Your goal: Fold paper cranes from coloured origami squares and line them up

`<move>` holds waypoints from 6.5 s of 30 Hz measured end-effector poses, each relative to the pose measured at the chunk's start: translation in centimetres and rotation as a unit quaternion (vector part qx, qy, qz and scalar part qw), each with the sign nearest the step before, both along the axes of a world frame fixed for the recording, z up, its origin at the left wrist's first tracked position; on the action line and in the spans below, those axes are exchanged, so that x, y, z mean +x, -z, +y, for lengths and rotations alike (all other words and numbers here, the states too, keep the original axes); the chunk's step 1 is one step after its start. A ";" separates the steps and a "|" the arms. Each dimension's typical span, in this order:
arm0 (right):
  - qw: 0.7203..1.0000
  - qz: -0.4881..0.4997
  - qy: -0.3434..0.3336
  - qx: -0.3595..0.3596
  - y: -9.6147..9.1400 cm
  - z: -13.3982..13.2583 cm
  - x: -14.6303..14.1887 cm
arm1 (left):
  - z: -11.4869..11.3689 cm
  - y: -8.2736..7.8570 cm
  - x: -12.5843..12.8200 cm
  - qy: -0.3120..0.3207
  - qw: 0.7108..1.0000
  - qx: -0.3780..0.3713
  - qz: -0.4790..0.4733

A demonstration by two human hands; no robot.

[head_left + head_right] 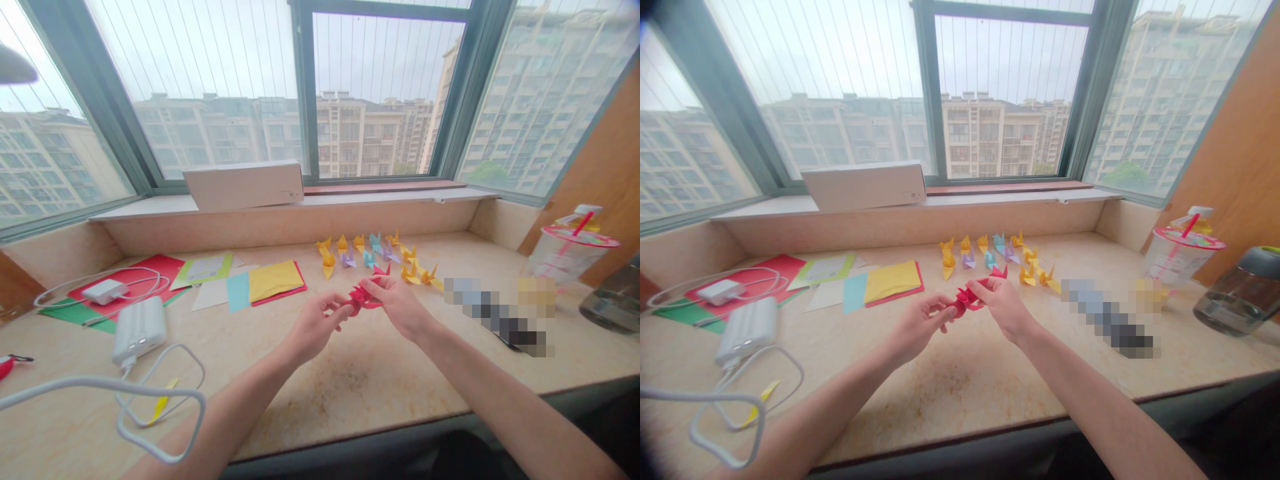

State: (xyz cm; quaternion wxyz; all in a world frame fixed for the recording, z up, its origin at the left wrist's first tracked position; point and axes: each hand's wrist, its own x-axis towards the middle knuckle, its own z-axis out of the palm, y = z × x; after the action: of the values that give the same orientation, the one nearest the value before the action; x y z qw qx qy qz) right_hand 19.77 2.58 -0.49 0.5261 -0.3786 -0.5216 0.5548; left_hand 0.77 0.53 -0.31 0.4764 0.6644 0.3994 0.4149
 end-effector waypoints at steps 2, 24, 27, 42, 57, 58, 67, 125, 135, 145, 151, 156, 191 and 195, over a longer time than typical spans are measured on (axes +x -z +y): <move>1.000 0.017 0.011 -0.010 -0.1 0.0 0.1 | 0.0 0.0 0.0 0.011 1.000 -0.008 -0.002; 0.990 0.131 -0.007 -0.043 -0.5 0.1 0.4 | -0.5 -1.2 -0.3 0.099 0.992 -0.046 -0.070; 0.996 0.085 0.039 0.007 -0.4 0.3 0.5 | -0.4 -1.4 -0.3 0.059 0.992 -0.038 -0.106; 0.957 -0.183 0.114 0.194 0.3 -0.3 -0.6 | -0.1 -0.6 0.0 0.000 0.999 -0.026 -0.040; 0.920 -0.312 0.032 0.235 0.4 -0.7 -0.5 | 1.2 0.4 -1.1 -0.072 0.952 0.228 0.193; 0.917 -0.319 0.038 0.235 0.3 -0.7 -0.5 | 1.3 0.5 -1.1 -0.074 0.950 0.232 0.197; 0.887 -0.383 0.139 0.218 0.8 1.2 1.1 | 1.9 0.6 -2.0 -0.131 0.919 0.290 0.233; 0.727 -0.630 0.116 0.249 -4.0 5.2 3.0 | 1.6 -0.4 -2.3 -0.107 0.871 0.348 0.329; 0.554 -0.548 -0.024 0.626 -0.3 0.8 -1.9 | 4.0 -0.7 -5.3 -0.154 0.817 0.309 0.462; 0.717 -0.409 0.014 0.565 1.3 1.5 -0.6 | 7.0 0.7 -11.1 -0.196 0.780 0.183 0.565; 0.817 -0.324 0.038 0.476 0.8 -0.1 0.0 | 7.4 1.3 -11.6 -0.207 0.799 0.130 0.550; 0.812 -0.328 0.026 0.482 0.6 -0.2 0.0 | 7.4 1.0 -11.6 -0.218 0.812 0.115 0.529; 0.964 -0.145 -0.065 0.212 1.2 -0.3 -1.9 | 0.3 1.2 -0.8 -0.021 0.884 0.429 0.183; 0.984 -0.092 0.006 0.151 0.7 0.5 -1.2 | 0.9 0.6 -1.6 -0.094 0.887 0.419 0.169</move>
State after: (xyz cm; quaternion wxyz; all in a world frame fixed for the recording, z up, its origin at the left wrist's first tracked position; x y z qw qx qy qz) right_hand 18.59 3.04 -1.23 0.5304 -0.3471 -0.6431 0.4297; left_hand -0.82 1.42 -0.91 0.0372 0.8216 0.3233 0.4681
